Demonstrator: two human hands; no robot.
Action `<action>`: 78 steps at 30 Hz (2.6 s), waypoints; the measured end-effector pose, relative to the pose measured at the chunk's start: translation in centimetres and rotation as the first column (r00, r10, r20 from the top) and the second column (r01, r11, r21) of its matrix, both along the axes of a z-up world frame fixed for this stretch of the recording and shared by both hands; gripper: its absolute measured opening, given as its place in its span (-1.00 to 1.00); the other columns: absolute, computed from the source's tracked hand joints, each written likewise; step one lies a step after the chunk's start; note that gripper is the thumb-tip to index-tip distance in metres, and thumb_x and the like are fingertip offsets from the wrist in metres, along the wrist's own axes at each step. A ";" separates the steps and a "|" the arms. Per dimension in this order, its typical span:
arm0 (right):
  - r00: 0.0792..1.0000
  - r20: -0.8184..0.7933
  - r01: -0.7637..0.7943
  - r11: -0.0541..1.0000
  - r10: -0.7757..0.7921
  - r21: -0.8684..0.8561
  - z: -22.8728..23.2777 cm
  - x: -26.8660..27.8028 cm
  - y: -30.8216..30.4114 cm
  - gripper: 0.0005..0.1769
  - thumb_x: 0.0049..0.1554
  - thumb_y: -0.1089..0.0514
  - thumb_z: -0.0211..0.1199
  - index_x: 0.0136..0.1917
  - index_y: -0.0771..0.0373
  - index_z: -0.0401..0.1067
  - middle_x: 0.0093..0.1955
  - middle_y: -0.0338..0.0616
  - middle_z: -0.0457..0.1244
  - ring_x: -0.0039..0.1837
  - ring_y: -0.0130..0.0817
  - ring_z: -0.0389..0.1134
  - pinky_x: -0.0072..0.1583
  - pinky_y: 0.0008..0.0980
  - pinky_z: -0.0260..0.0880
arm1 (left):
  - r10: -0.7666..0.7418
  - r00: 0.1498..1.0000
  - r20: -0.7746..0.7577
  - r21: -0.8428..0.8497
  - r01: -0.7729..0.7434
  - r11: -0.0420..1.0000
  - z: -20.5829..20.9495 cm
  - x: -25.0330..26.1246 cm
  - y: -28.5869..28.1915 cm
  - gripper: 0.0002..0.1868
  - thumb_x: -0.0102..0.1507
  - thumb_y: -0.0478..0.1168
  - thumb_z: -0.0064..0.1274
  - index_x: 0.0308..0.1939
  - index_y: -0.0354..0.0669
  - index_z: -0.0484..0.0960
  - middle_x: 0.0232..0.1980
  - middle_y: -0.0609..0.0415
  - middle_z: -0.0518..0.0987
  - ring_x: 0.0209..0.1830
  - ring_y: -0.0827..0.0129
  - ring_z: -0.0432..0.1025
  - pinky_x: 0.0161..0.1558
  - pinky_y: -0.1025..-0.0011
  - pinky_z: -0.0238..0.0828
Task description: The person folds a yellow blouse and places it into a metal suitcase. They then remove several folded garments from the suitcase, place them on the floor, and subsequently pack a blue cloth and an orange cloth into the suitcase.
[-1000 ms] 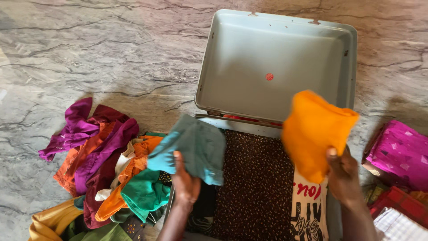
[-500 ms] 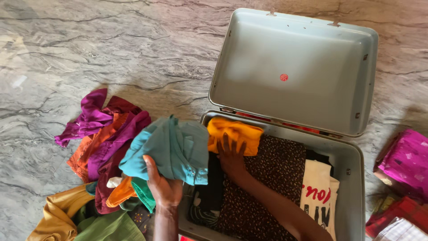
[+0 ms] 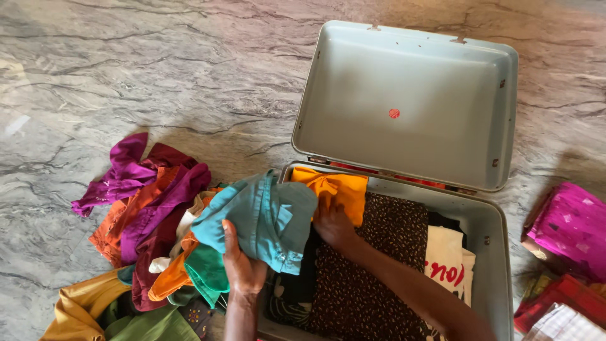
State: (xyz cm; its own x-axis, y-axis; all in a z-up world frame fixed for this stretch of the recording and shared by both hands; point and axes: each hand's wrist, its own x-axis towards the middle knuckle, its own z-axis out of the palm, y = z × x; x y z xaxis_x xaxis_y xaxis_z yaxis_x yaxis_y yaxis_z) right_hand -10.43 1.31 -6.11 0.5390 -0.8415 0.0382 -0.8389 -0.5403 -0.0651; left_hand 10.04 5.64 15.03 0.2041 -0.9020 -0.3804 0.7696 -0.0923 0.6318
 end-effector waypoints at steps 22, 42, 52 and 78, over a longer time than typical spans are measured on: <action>0.817 0.401 -0.234 0.396 -0.415 0.888 5.3 -6.6 -9.1 -0.55 0.18 0.01 0.22 0.18 0.39 0.49 0.04 0.08 0.39 0.03 -0.18 0.39 0.11 -0.19 0.40 | 0.205 0.976 0.076 -0.143 -0.193 0.971 1.1 5.6 -1.2 -0.37 0.45 0.17 -0.18 0.45 -0.17 0.35 0.41 0.07 0.47 0.38 0.22 0.38 0.41 0.17 0.24; 0.569 0.709 -0.089 0.826 -0.416 0.557 4.6 -6.3 -5.1 -0.23 0.25 -0.36 0.07 0.50 0.17 0.25 0.56 0.01 0.16 0.60 -0.09 0.15 0.57 -0.07 0.10 | -0.654 0.675 0.343 0.305 0.578 0.757 -4.2 2.8 0.3 -0.28 0.24 0.03 0.24 0.38 -0.25 0.42 0.20 0.01 0.62 0.14 0.27 0.48 0.19 0.21 0.40; 0.760 0.619 -0.377 0.643 -0.196 0.666 21.5 -12.0 5.4 -0.04 -0.02 -0.41 0.39 0.49 0.09 0.26 0.38 -0.06 0.23 0.40 -0.10 0.21 0.35 -0.07 0.19 | -0.543 -0.492 0.680 0.469 0.862 -0.194 -3.5 -8.7 2.0 -0.57 0.36 0.05 0.00 0.10 -0.20 0.63 -0.06 -0.22 0.65 -0.05 -0.13 0.52 -0.03 0.04 0.42; 0.999 -0.044 0.027 0.983 -0.020 0.181 4.9 -19.5 11.4 -0.57 0.04 0.28 0.29 0.17 0.34 0.28 0.42 0.12 0.12 0.38 0.08 0.18 0.31 0.02 0.28 | 0.632 -0.236 0.738 0.152 0.971 0.186 -19.0 -13.1 -2.0 -0.68 0.22 -0.28 0.11 0.07 -0.14 0.62 0.44 0.00 0.38 0.55 0.03 0.17 0.52 0.01 0.11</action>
